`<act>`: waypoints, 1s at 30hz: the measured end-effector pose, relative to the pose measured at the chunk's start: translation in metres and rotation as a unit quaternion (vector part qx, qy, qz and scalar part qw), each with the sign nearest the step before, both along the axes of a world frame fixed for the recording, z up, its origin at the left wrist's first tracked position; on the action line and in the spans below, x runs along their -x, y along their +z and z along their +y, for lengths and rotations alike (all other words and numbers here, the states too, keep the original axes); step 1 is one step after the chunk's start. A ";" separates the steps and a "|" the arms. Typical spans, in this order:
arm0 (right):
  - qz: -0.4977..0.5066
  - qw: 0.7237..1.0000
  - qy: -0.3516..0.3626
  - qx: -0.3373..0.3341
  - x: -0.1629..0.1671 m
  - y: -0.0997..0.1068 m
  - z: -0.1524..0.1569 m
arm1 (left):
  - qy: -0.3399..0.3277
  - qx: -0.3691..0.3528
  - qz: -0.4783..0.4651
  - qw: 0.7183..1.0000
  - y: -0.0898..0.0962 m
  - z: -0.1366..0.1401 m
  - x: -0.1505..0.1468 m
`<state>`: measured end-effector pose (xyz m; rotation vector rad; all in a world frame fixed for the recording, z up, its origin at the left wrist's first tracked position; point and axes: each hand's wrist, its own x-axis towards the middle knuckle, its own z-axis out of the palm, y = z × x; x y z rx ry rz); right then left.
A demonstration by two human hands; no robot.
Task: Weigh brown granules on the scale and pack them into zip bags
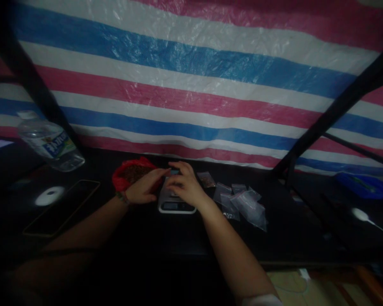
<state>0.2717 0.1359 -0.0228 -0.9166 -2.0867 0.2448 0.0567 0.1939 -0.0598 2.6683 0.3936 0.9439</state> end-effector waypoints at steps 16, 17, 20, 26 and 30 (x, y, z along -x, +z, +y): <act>0.092 0.996 -0.012 0.006 0.015 -0.030 -0.010 | 0.080 0.016 -0.025 0.996 0.010 -0.011 -0.004; 0.086 0.996 -0.008 0.022 0.015 -0.031 -0.010 | 0.098 -0.005 -0.018 0.995 0.010 -0.011 -0.005; 0.044 0.997 -0.004 0.067 0.017 -0.034 -0.008 | 0.129 -0.066 0.002 0.989 0.011 -0.011 -0.006; 0.076 0.986 -0.006 0.150 0.023 -0.041 -0.005 | 0.126 -0.113 0.043 0.985 0.012 -0.016 -0.013; 0.115 0.972 -0.027 0.203 0.024 -0.048 -0.001 | 0.109 -0.115 0.065 0.985 0.011 -0.020 -0.018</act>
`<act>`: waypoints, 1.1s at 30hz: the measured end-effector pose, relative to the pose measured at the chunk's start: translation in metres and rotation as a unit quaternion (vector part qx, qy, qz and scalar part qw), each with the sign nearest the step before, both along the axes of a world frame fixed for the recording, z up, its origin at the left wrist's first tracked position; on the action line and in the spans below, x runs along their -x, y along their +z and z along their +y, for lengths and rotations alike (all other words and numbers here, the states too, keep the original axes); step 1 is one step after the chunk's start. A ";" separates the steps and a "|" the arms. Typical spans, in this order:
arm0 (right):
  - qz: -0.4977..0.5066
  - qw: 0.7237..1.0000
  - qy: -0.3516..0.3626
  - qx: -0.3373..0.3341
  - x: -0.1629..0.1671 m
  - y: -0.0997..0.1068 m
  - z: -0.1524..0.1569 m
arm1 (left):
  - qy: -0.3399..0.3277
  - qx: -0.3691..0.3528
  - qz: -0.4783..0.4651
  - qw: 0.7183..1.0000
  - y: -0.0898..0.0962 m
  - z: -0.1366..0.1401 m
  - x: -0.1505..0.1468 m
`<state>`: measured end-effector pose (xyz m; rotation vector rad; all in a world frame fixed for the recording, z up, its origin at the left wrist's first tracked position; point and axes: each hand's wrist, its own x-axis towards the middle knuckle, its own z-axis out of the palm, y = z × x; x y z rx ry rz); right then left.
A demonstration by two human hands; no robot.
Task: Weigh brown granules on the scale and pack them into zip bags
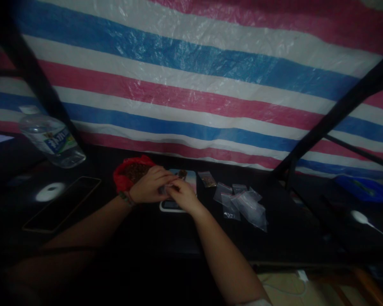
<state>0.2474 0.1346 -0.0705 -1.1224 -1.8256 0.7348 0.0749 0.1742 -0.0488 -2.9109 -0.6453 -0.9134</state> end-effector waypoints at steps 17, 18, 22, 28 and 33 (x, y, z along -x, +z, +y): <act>-0.155 0.979 -0.072 -0.114 -0.007 -0.002 0.003 | -0.015 0.011 -0.008 1.000 -0.002 0.005 0.001; -0.153 0.979 -0.071 -0.112 -0.006 -0.002 0.002 | -0.017 0.015 -0.009 1.000 -0.002 0.006 0.000; -0.134 0.982 -0.055 -0.124 -0.004 -0.001 -0.001 | -0.026 0.037 -0.015 0.999 -0.004 0.006 0.002; 0.010 0.959 -0.172 -0.223 -0.020 0.010 0.005 | 0.026 0.067 -0.075 0.995 -0.010 0.011 0.008; 0.083 0.960 -0.202 -0.175 -0.052 0.016 0.037 | 0.093 0.120 -0.127 0.980 -0.021 0.024 0.011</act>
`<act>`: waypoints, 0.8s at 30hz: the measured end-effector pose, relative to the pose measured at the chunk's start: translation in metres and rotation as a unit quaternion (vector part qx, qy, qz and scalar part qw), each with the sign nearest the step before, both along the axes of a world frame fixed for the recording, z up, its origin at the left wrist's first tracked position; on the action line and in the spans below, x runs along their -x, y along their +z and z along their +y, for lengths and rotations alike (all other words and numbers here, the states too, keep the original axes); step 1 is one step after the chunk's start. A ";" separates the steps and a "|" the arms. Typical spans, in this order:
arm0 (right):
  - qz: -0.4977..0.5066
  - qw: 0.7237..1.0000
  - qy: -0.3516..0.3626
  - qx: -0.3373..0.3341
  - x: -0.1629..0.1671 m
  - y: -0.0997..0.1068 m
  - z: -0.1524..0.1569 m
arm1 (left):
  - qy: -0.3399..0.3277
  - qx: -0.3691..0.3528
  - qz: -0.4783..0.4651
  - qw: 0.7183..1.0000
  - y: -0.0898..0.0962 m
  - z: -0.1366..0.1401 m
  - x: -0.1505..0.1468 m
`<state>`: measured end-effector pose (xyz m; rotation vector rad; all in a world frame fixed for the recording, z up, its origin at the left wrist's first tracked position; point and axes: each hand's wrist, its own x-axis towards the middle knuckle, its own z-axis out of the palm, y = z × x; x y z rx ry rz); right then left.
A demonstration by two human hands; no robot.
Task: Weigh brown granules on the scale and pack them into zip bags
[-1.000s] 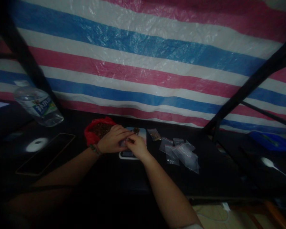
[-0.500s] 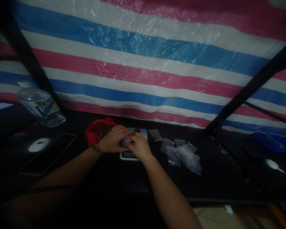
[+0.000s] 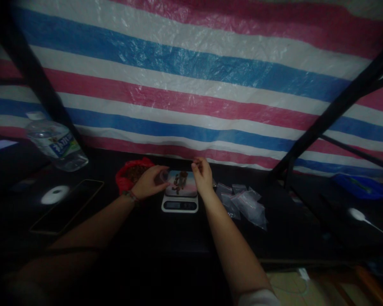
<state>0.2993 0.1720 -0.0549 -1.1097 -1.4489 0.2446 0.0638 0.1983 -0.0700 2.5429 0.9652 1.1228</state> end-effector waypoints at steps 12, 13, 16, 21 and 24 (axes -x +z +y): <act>-0.199 0.973 0.016 0.114 -0.001 -0.035 0.010 | 0.024 0.055 -0.026 0.998 -0.008 0.004 -0.004; -0.206 0.972 0.019 0.113 0.000 -0.034 0.010 | 0.023 0.055 -0.023 0.998 -0.008 0.004 -0.004; -0.207 0.972 0.019 0.106 0.001 -0.033 0.012 | 0.022 0.059 -0.014 0.998 -0.008 0.005 -0.004; -0.129 0.987 0.021 0.097 0.000 -0.032 0.009 | 0.008 0.058 0.004 0.998 -0.006 0.001 -0.007; -0.057 0.994 0.045 0.086 0.001 -0.032 0.004 | -0.001 0.044 0.015 0.999 -0.002 -0.004 -0.010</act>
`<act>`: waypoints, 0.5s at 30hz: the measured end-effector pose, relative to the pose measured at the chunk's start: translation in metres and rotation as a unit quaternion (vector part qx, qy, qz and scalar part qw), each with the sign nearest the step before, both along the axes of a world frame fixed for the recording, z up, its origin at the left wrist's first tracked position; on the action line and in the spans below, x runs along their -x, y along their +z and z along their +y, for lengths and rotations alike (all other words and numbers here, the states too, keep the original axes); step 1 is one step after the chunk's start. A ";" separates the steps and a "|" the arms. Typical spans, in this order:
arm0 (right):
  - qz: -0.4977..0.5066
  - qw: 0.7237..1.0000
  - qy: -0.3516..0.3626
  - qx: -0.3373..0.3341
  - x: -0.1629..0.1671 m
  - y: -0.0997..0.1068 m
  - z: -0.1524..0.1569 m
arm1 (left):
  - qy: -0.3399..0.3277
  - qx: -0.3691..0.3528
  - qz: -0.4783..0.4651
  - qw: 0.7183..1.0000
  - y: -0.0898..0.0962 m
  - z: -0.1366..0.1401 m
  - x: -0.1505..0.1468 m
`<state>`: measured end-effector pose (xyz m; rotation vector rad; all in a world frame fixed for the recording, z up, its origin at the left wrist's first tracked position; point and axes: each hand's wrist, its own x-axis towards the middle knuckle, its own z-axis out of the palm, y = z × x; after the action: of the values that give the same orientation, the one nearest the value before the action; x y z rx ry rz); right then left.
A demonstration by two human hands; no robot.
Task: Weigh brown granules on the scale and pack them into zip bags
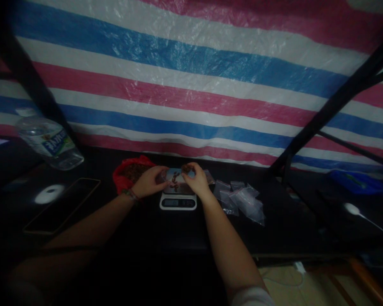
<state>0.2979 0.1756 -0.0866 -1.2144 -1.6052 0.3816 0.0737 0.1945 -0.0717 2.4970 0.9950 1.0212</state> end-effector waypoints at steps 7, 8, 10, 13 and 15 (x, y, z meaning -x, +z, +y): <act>0.067 0.997 0.044 -0.001 0.010 0.001 -0.011 | -0.005 -0.015 0.012 1.000 0.005 -0.005 -0.002; 0.058 0.997 0.048 0.001 0.011 0.003 -0.012 | -0.005 -0.012 0.011 1.000 0.005 -0.005 -0.002; 0.042 0.997 0.058 0.005 0.015 0.004 -0.015 | -0.007 -0.005 0.006 1.000 0.003 -0.005 -0.003; 0.043 0.996 0.067 0.027 0.018 0.003 -0.018 | -0.020 0.007 -0.001 1.000 -0.001 -0.005 -0.005; 0.047 0.996 0.065 0.039 0.020 0.001 -0.019 | -0.024 0.011 -0.002 1.000 -0.003 -0.006 -0.006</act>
<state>0.2778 0.1568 -0.0854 -1.1353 -1.6044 0.5805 0.0796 0.1886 -0.0744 2.4884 0.9342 0.9953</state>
